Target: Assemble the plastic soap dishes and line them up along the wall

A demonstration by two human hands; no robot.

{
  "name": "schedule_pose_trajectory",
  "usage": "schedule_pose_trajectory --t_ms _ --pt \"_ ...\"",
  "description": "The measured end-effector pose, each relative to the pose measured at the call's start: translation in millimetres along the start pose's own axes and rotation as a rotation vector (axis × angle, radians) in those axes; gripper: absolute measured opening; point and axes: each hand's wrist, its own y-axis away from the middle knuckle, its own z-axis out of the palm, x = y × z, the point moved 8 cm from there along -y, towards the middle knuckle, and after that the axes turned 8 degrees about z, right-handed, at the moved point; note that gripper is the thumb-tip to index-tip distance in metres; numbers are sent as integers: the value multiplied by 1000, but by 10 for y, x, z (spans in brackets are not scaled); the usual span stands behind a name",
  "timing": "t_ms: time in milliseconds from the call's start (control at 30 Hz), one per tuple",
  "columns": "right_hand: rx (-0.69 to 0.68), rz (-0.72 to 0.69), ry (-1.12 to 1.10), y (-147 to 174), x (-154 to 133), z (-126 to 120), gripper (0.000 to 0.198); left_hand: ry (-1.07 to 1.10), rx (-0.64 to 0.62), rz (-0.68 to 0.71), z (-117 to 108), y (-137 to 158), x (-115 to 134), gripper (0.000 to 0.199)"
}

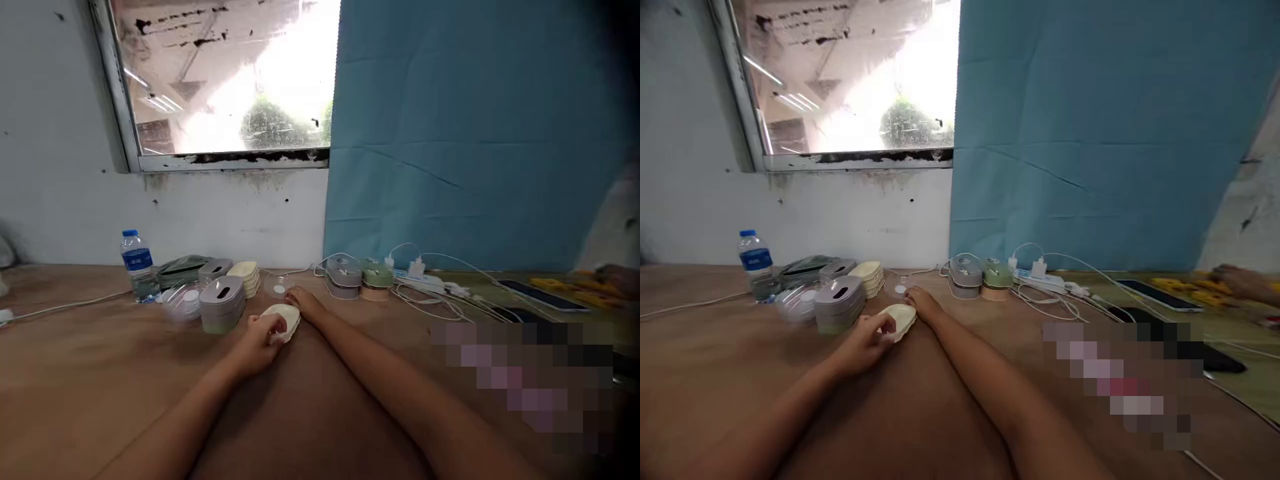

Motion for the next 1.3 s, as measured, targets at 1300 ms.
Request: schedule_pose_trajectory --t_ms 1300 --pt "-47 357 524 1425 266 -1060 21 -619 513 -214 -918 270 -730 36"
